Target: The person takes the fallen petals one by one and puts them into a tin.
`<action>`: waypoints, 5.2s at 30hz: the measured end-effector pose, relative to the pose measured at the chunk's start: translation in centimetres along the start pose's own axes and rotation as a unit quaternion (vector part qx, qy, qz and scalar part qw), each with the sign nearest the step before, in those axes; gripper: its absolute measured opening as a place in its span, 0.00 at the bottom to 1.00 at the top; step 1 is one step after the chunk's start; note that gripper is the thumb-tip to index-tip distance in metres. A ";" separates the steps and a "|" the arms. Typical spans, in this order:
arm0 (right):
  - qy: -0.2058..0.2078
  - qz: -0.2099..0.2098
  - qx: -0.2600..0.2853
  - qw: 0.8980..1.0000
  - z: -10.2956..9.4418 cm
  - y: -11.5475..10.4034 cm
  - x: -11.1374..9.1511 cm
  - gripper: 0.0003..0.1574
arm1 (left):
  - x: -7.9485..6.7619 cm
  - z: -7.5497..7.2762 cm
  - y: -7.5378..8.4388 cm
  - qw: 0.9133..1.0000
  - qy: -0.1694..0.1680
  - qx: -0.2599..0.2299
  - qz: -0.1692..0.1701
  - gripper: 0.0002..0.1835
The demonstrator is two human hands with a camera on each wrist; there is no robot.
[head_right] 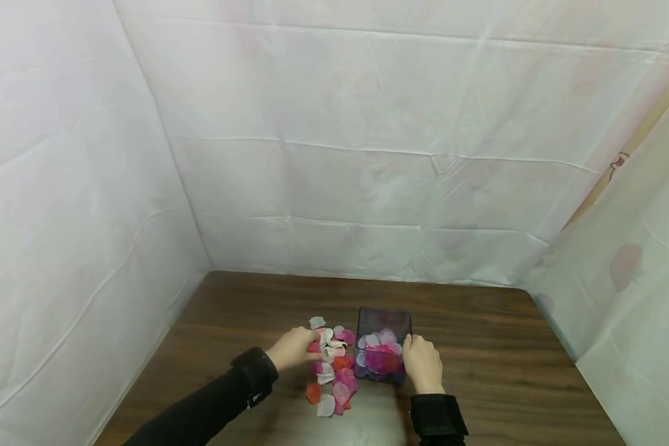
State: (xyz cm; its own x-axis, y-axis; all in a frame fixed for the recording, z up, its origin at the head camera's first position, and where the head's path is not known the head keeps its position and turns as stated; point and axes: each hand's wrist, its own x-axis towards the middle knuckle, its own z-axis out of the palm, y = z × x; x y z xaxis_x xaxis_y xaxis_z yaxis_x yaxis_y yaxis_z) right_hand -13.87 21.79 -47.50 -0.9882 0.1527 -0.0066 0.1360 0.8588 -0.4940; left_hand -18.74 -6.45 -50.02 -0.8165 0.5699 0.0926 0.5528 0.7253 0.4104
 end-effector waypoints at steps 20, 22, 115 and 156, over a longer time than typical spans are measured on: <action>-0.009 0.000 0.003 1.000 -0.2 -0.1 0.0 0.23 | 1.5 -1.5 -0.1 1.000 -0.009 -0.029 0.006 0.11; -0.005 0.000 0.004 1.000 -0.2 -0.2 0.0 0.23 | 1.5 -1.5 -0.1 0.999 -0.024 -0.026 -0.001 0.13; 0.004 0.001 -0.007 1.000 0.0 -0.3 -0.1 0.25 | 7.2 -3.4 7.6 0.976 -0.007 0.076 0.204 0.04; -0.004 0.025 0.001 1.000 -0.2 -0.4 0.0 0.27 | -4.0 4.7 -2.5 0.973 -0.024 0.105 0.205 0.07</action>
State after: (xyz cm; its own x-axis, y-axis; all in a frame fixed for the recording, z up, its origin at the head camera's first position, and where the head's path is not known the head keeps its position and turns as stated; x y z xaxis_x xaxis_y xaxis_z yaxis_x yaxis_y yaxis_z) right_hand -13.95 21.50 -47.12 -0.9808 0.1914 -0.0378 0.1849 0.8496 -0.4939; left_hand -16.09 -8.67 -55.69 -0.5147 0.8412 0.1656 0.8561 0.4938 0.1524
